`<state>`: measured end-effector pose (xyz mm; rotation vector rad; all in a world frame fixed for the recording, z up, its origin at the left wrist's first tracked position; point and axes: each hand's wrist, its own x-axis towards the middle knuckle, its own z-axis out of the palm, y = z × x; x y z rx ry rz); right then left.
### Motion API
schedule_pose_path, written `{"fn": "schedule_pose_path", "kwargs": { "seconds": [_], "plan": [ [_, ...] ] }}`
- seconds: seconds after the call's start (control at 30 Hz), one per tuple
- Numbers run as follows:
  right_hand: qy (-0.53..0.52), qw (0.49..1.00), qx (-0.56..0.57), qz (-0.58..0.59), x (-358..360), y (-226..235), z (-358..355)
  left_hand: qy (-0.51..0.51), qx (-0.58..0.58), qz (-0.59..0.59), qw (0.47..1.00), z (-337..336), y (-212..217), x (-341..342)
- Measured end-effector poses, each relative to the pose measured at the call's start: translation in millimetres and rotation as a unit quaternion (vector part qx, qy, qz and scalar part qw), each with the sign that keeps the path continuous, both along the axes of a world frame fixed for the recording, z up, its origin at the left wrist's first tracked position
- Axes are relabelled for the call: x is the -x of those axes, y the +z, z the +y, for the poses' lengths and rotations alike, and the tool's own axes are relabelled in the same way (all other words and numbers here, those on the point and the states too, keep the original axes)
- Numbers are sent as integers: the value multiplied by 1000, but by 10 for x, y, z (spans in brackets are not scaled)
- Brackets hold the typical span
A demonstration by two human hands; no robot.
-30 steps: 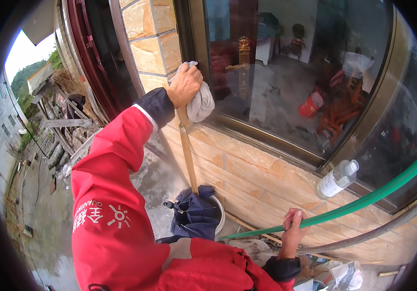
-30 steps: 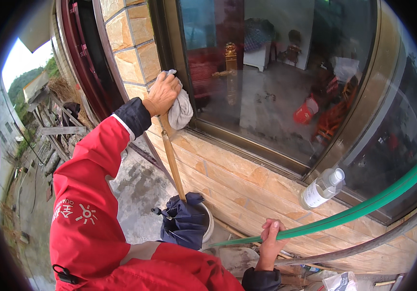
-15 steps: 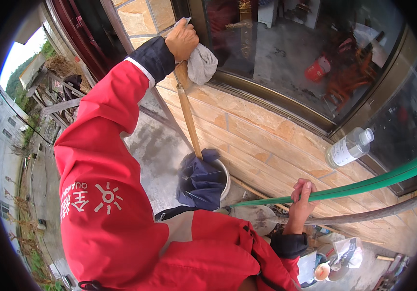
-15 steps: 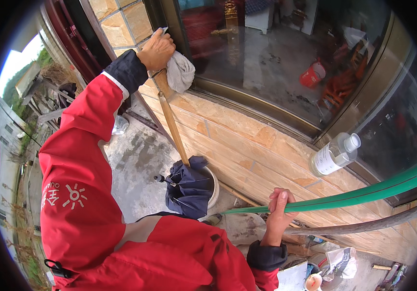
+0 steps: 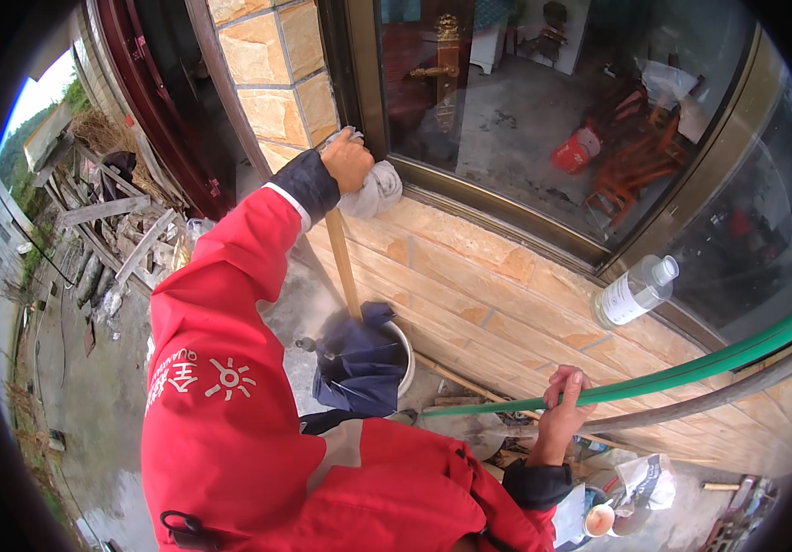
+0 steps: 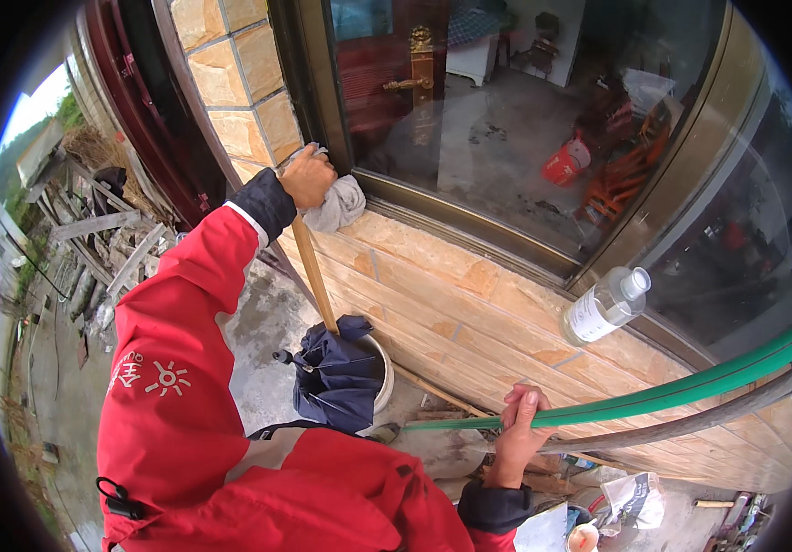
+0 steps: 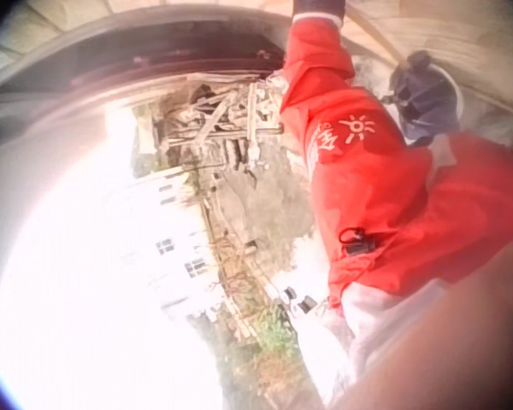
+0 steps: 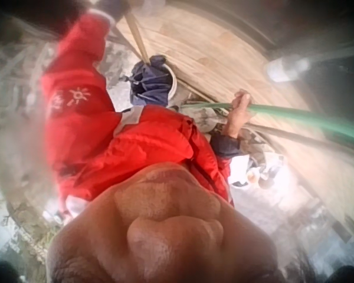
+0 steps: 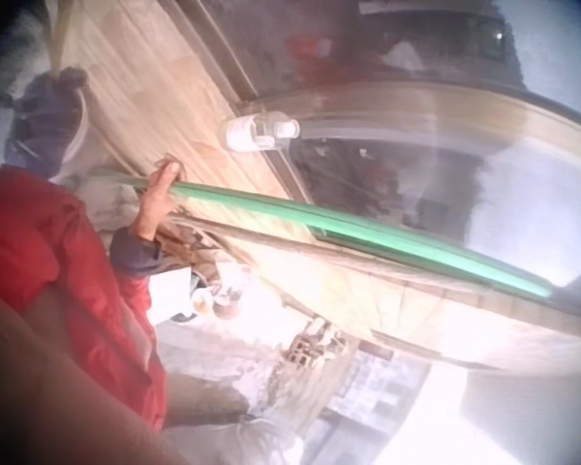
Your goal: The person wipes a wooden chair with a cloth, then moves to a bucket to wring out the cloth. They sweep the floor with a broom, wring the cloth again, and proceed to clean a large glass window using the cloth and a long green pole.
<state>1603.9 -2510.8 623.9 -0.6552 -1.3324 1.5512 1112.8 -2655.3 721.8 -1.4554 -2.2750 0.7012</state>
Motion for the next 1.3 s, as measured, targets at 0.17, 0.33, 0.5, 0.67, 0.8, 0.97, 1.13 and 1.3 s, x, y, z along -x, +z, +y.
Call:
{"fn": "schedule_pose_path", "kwargs": {
  "seconds": [0.17, 0.33, 0.5, 0.67, 0.8, 0.97, 1.13, 1.3],
  "plan": [
    [-22, 1000, 0, 12, -50, 77, 2, -77, -310, 27, 947, -63, 250, -321],
    [-30, 999, -16, 12, -29, 173, -11, -184, -463, 183, 848, 68, 1161, -262],
    [-29, 999, -11, 11, -22, 139, -37, -140, -392, 355, 837, 151, 1838, -105],
    [-27, 1000, 1, 12, -30, 34, -56, -73, -358, 327, 872, 65, 1959, -5],
    [-34, 999, 11, 0, 7, 78, -81, -29, -319, 302, 898, 129, 2049, -178],
    [-4, 1000, 19, 10, 84, 66, -105, -74, -363, 307, 877, 51, 1894, -370],
    [-11, 1000, 15, 12, 136, 145, -135, 169, -468, -135, 857, -94, 1588, 181],
    [-17, 1000, 10, 3, 56, 173, -142, -150, -538, -652, 513, 59, 590, 99]
  ]
}}
